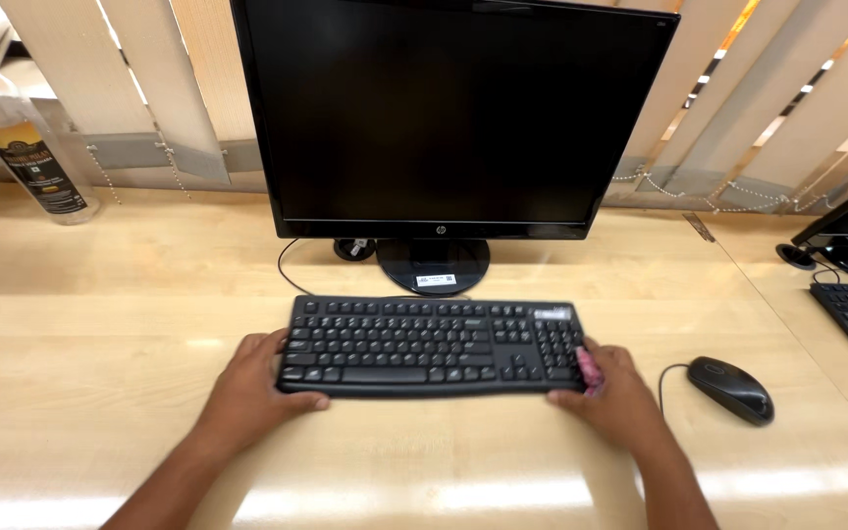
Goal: The person cleans a computer mouse, a keyboard, and a monitor by hand with a cloth.
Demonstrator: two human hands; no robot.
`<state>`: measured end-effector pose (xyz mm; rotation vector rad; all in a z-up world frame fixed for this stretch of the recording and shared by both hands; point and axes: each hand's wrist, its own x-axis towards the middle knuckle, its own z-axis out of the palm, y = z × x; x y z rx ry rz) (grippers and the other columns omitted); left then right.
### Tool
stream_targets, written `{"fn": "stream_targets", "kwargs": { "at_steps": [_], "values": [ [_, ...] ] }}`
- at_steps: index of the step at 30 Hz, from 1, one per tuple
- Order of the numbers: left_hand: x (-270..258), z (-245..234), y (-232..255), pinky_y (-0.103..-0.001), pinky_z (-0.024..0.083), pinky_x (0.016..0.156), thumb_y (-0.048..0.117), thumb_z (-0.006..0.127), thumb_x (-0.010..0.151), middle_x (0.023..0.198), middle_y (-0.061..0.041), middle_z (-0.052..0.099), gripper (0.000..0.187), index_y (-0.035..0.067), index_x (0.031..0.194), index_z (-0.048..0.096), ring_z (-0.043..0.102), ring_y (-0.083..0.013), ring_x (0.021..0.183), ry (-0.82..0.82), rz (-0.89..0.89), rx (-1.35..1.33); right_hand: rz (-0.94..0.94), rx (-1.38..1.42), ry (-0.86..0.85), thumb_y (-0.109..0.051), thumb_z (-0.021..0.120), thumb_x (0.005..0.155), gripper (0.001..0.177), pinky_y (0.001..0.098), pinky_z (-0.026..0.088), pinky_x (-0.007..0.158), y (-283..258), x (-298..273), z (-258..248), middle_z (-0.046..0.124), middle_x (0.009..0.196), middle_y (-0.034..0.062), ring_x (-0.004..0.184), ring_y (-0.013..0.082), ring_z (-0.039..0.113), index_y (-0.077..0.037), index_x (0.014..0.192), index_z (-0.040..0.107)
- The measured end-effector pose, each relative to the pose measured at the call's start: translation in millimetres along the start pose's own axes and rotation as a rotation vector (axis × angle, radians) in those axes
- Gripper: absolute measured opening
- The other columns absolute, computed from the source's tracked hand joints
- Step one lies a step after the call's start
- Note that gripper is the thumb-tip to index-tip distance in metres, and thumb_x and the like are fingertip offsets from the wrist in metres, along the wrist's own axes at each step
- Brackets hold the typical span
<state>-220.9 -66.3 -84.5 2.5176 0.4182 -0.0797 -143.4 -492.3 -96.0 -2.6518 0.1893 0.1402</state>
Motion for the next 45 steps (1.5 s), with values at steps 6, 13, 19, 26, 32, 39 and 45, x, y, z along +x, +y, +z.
{"fn": "stream_targets", "kwargs": {
  "at_steps": [6,13,19,26,32,39,45],
  "values": [
    [1.4,4.3,12.4,-0.036,0.051,0.104,0.064,0.094,0.049,0.131,0.004,0.058,0.117,0.024,0.146,0.045,0.06,-0.0155,0.124,0.027,0.033,0.131,-0.075,0.077,0.117,-0.043,0.091,0.063,0.102,0.0418,0.053,0.105,21.0,25.7,-4.3,0.054,0.144,0.0157,0.127,0.0325,0.062,-0.009,0.15,0.049],
    [4.2,17.2,-4.6,-0.039,0.04,0.113,0.066,0.09,0.051,0.136,-0.001,0.055,0.115,0.02,0.146,0.046,0.052,-0.0211,0.13,0.143,0.201,0.065,0.153,-0.065,0.392,-0.048,0.086,0.076,0.097,0.0538,0.04,0.112,11.1,-23.6,16.4,0.046,0.146,0.0232,0.133,0.0371,0.052,-0.004,0.15,0.041],
    [20.8,30.3,-18.4,-0.048,0.017,0.122,0.061,0.091,0.055,0.155,-0.009,0.039,0.124,0.018,0.155,0.032,0.028,-0.0279,0.148,0.149,0.253,0.064,-0.295,-0.257,0.606,-0.029,0.063,0.095,0.048,0.0548,0.042,0.103,44.3,-43.0,66.7,0.054,0.14,0.0256,0.127,0.0402,0.054,0.001,0.133,0.059],
    [22.2,30.7,-13.9,-0.048,0.017,0.122,0.063,0.094,0.05,0.152,-0.013,0.04,0.135,0.015,0.155,0.025,0.031,-0.029,0.146,0.097,0.211,0.097,-0.328,0.28,0.808,-0.009,0.05,0.103,0.02,0.0393,0.053,0.092,129.1,-11.7,13.2,0.068,0.104,0.0188,0.094,0.0293,0.066,0.0,0.109,0.067],
    [21.0,30.3,-13.0,-0.047,0.02,0.123,0.062,0.092,0.052,0.149,-0.012,0.046,0.128,0.018,0.155,0.029,0.035,-0.0289,0.145,0.133,0.232,0.094,0.061,-0.255,0.445,-0.036,0.094,0.07,0.092,0.0502,0.054,0.087,213.4,32.0,-86.9,0.066,0.124,0.0308,0.109,0.0438,0.067,-0.002,0.148,0.057],
    [18.0,28.4,-8.8,-0.047,0.021,0.123,0.063,0.092,0.052,0.147,-0.01,0.048,0.128,0.018,0.155,0.03,0.037,-0.0274,0.144,0.109,0.185,0.12,0.007,-0.174,0.453,-0.049,0.083,0.079,0.057,0.0486,0.057,0.086,122.8,61.4,-29.6,0.072,0.105,0.0196,0.099,0.0371,0.071,-0.012,0.121,0.075],
    [20.8,28.3,-8.8,-0.046,0.023,0.122,0.062,0.093,0.049,0.147,-0.01,0.049,0.131,0.016,0.155,0.032,0.039,-0.0272,0.143,0.131,0.181,0.095,0.151,-0.145,0.559,-0.054,0.08,0.077,0.068,0.0497,0.056,0.085,41.0,116.2,8.4,0.061,0.117,0.0143,0.105,0.0368,0.067,-0.018,0.134,0.067]
  ]
}}
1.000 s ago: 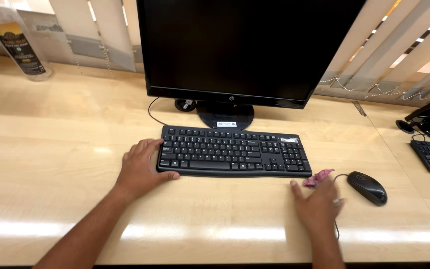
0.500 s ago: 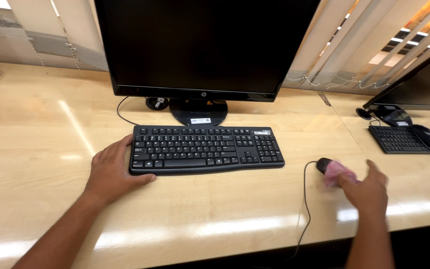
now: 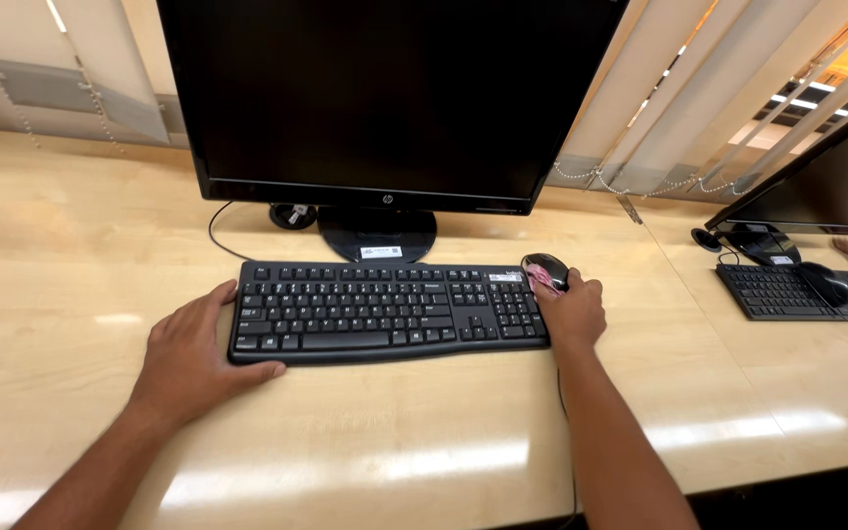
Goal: The person cleans a computer mouse, a keyboard, and a monitor by hand with a cloth.
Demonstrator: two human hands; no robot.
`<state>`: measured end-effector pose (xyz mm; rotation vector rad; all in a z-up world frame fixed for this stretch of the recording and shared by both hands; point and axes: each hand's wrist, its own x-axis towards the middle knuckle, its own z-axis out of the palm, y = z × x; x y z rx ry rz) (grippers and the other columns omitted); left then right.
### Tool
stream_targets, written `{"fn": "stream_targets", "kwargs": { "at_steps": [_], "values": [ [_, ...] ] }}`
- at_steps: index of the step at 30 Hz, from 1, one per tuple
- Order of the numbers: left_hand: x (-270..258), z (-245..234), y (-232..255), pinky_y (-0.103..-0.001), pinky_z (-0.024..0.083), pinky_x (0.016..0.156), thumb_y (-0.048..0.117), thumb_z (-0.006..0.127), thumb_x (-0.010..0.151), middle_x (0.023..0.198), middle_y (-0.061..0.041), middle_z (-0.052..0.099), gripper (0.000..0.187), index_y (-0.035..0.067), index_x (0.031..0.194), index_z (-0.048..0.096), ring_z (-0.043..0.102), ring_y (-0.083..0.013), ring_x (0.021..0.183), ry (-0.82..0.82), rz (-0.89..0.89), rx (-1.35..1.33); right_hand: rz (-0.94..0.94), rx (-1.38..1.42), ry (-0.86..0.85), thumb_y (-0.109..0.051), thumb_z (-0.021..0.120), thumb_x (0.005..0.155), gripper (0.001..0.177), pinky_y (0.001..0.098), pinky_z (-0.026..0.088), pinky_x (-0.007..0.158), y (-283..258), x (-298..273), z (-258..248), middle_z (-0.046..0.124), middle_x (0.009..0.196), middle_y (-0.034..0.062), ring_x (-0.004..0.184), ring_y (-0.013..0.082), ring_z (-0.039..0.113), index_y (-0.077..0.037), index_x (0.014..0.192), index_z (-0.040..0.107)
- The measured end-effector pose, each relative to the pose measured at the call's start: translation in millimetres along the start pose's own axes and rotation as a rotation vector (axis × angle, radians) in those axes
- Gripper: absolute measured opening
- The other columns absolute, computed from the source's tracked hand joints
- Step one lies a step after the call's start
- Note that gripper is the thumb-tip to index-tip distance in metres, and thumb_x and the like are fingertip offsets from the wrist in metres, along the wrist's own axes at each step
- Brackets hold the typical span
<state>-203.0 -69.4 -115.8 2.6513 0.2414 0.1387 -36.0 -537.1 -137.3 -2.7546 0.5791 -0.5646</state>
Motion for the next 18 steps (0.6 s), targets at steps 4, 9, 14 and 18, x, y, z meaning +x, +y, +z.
{"fn": "stream_targets", "kwargs": {
  "at_steps": [4,9,14,18],
  "values": [
    [0.7,2.0,-0.3,-0.046,0.023,0.122,0.061,0.094,0.047,0.147,-0.009,0.049,0.134,0.019,0.159,0.032,0.038,-0.0277,0.143,-0.025,-0.043,0.009,0.002,0.021,0.019,-0.054,0.079,0.076,0.072,0.0502,0.055,0.085,-7.4,7.6,4.5,0.06,0.118,0.014,0.104,0.0367,0.067,-0.02,0.138,0.064],
    [0.9,2.5,-3.8,-0.047,0.024,0.121,0.06,0.093,0.048,0.147,-0.011,0.049,0.131,0.017,0.155,0.032,0.039,-0.0289,0.142,0.002,0.009,-0.009,-0.044,0.015,0.01,-0.054,0.077,0.078,0.066,0.0512,0.055,0.086,-0.1,-0.7,-5.2,0.062,0.116,0.0162,0.105,0.038,0.067,-0.015,0.131,0.068],
    [1.8,2.9,-3.5,-0.048,0.025,0.12,0.061,0.093,0.048,0.147,-0.013,0.049,0.133,0.017,0.158,0.032,0.041,-0.0292,0.141,0.028,0.045,-0.016,0.095,-0.01,0.018,-0.06,0.079,0.076,0.071,0.0506,0.055,0.089,0.0,-23.2,-25.7,0.061,0.118,0.0197,0.106,0.0397,0.067,0.0,0.112,0.066],
    [2.4,2.6,-3.8,-0.047,0.025,0.121,0.063,0.092,0.049,0.145,-0.014,0.051,0.13,0.015,0.154,0.032,0.043,-0.0285,0.141,0.015,0.04,0.014,0.112,-0.042,-0.017,-0.06,0.081,0.074,0.081,0.0516,0.055,0.089,21.6,-34.7,-34.0,0.06,0.123,0.0232,0.107,0.0428,0.066,0.003,0.12,0.06]
  ]
}}
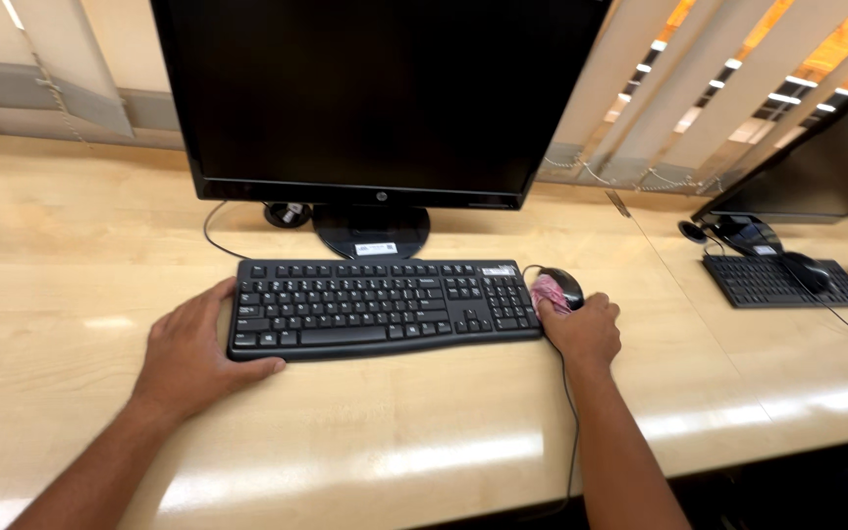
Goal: The person cleans a computer mouse, a keyboard, and a monitor by hand with a cloth.
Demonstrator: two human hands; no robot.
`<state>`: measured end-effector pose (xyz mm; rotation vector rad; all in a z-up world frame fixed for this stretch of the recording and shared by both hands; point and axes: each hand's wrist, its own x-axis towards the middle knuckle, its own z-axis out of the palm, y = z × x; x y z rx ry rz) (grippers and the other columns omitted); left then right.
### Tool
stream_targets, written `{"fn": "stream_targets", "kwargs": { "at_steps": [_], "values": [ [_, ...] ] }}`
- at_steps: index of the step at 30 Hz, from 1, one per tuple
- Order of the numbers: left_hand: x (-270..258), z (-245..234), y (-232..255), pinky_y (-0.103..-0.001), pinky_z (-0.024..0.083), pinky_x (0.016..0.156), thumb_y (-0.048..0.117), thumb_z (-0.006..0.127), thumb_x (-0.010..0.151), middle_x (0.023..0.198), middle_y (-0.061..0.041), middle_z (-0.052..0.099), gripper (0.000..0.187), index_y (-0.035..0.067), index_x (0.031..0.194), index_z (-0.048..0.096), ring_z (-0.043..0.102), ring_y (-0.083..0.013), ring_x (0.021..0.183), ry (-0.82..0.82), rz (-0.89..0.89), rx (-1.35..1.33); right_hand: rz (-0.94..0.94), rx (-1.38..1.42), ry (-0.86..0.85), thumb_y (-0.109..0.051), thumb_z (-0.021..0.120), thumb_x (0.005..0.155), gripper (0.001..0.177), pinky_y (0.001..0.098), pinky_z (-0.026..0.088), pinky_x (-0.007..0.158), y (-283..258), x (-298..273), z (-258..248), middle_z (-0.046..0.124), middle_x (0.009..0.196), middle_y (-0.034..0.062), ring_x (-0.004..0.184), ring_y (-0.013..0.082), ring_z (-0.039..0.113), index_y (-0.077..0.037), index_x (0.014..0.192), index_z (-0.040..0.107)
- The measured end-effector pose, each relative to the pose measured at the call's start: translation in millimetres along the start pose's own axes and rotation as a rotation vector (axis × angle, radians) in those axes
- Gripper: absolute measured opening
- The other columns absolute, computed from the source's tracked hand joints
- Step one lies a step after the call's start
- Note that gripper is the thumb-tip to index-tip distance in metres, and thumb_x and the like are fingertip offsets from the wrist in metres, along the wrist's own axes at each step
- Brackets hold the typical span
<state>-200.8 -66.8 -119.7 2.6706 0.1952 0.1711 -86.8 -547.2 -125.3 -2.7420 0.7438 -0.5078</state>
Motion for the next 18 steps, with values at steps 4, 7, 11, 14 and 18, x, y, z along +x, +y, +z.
{"fn": "stream_targets", "kwargs": {
  "at_steps": [4,7,11,14,18],
  "values": [
    [0.7,0.1,-0.9,-0.046,0.026,0.121,0.064,0.092,0.049,0.144,-0.014,0.052,0.13,0.016,0.154,0.033,0.043,-0.0279,0.141,-0.007,-0.002,0.012,-0.272,0.396,-0.012,-0.045,0.074,0.075,0.08,0.0465,0.054,0.085,52.7,23.8,17.3,0.06,0.132,0.0185,0.11,0.0348,0.063,-0.002,0.14,0.053],
    [-0.5,2.2,-2.9,-0.046,0.025,0.121,0.065,0.091,0.049,0.144,-0.013,0.052,0.13,0.017,0.154,0.033,0.043,-0.0278,0.141,-0.007,0.005,0.027,-0.027,0.948,0.007,-0.041,0.059,0.094,0.057,0.0375,0.057,0.085,86.9,57.0,34.4,0.066,0.13,0.0174,0.107,0.0255,0.067,0.003,0.131,0.061],
    [0.0,2.8,-2.8,-0.047,0.025,0.121,0.066,0.092,0.049,0.143,-0.014,0.052,0.13,0.017,0.155,0.033,0.043,-0.0282,0.14,0.0,0.005,0.018,0.324,0.911,0.112,-0.047,0.05,0.113,0.06,0.0338,0.055,0.086,102.1,74.5,24.4,0.079,0.112,0.0205,0.095,0.0243,0.073,0.007,0.115,0.077],
    [-1.3,2.3,-2.4,-0.047,0.025,0.121,0.065,0.093,0.047,0.143,-0.013,0.053,0.131,0.017,0.154,0.034,0.043,-0.0274,0.141,0.0,-0.012,-0.009,0.102,0.514,0.099,-0.039,0.071,0.09,0.052,0.0364,0.055,0.082,82.9,69.3,2.7,0.074,0.112,0.0227,0.092,0.0266,0.07,0.003,0.122,0.071],
    [-0.6,0.9,-1.2,-0.047,0.026,0.121,0.064,0.092,0.048,0.142,-0.011,0.054,0.128,0.018,0.153,0.036,0.044,-0.0269,0.14,0.002,-0.008,-0.012,0.05,0.351,-0.294,-0.049,0.075,0.08,0.074,0.0508,0.059,0.071,30.0,50.8,-37.9,0.072,0.123,0.0126,0.093,0.0261,0.074,-0.007,0.139,0.059]
  ]
}}
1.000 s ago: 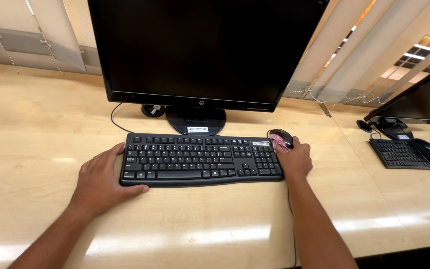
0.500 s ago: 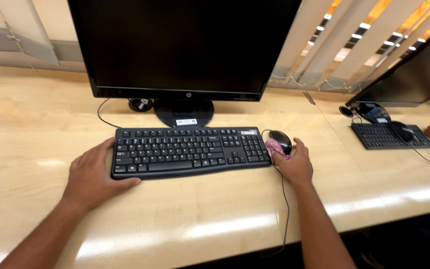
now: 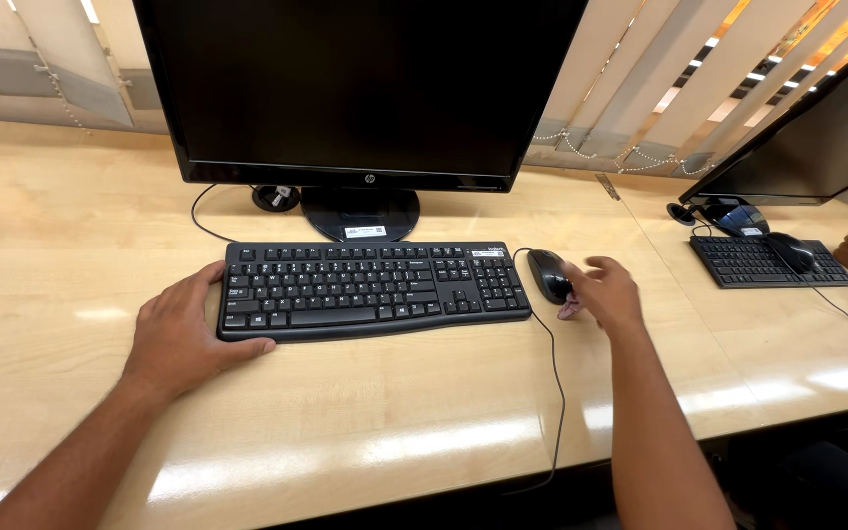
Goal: The person cleans a computer mouse, a keyboard, and a monitor by hand with a cloth.
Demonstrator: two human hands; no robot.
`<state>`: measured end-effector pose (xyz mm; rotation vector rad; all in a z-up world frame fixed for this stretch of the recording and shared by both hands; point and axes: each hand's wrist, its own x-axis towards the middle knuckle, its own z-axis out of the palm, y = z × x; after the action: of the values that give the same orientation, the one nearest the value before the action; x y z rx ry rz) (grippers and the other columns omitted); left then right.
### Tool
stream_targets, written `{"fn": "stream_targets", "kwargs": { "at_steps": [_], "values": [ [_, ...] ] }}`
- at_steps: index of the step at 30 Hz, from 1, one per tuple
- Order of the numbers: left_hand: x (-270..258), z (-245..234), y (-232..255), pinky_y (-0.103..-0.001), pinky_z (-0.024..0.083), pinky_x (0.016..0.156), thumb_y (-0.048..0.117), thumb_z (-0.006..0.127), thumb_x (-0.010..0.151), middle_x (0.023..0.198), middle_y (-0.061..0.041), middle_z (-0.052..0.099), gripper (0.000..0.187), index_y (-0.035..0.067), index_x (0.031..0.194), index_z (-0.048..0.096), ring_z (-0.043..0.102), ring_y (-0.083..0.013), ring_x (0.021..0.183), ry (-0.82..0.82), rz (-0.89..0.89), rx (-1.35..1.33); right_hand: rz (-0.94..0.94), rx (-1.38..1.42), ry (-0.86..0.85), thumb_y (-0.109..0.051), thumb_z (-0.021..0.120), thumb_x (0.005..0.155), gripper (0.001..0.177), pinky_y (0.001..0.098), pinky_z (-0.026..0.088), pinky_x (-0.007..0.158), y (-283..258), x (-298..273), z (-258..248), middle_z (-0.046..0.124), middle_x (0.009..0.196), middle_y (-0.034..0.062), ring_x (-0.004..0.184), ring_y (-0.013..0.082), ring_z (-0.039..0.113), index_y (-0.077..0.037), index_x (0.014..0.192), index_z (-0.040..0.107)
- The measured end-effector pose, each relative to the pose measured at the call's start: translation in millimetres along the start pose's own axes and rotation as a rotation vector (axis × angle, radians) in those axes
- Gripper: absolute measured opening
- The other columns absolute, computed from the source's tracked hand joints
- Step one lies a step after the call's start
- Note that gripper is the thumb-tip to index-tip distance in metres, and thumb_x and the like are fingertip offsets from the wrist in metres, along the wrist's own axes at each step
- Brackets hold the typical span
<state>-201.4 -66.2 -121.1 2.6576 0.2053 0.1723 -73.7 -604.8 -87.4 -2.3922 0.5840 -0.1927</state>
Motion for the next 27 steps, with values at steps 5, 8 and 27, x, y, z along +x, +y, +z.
{"fn": "stream_targets", "kwargs": {
  "at_steps": [5,8,27],
  "values": [
    [-0.4,1.2,0.3,-0.047,0.025,0.121,0.064,0.092,0.048,0.143,-0.012,0.053,0.128,0.019,0.153,0.035,0.043,-0.0275,0.141,-0.005,-0.011,0.005,-0.089,-0.339,-0.05,-0.055,0.077,0.078,0.077,0.0434,0.059,0.086,-34.5,-12.1,14.2,0.07,0.125,0.0134,0.1,0.0325,0.074,-0.014,0.141,0.06],
    [-0.7,1.6,-0.3,-0.047,0.025,0.121,0.064,0.092,0.049,0.143,-0.011,0.053,0.127,0.02,0.154,0.035,0.043,-0.0273,0.141,-0.007,-0.016,0.01,0.005,-0.488,0.025,-0.056,0.073,0.083,0.069,0.0431,0.058,0.091,-30.4,-1.2,17.4,0.074,0.122,0.0144,0.107,0.0283,0.073,-0.012,0.136,0.066],
    [-5.2,-2.5,-0.5,-0.047,0.025,0.119,0.059,0.09,0.053,0.143,-0.012,0.054,0.121,0.013,0.152,0.038,0.043,-0.0302,0.14,0.053,0.073,-0.118,-0.607,0.085,0.138,-0.027,0.054,0.106,0.045,0.0509,0.05,0.095,-29.1,-189.0,73.2,0.051,0.14,0.024,0.114,0.0398,0.063,0.001,0.141,0.052]
  ]
}}
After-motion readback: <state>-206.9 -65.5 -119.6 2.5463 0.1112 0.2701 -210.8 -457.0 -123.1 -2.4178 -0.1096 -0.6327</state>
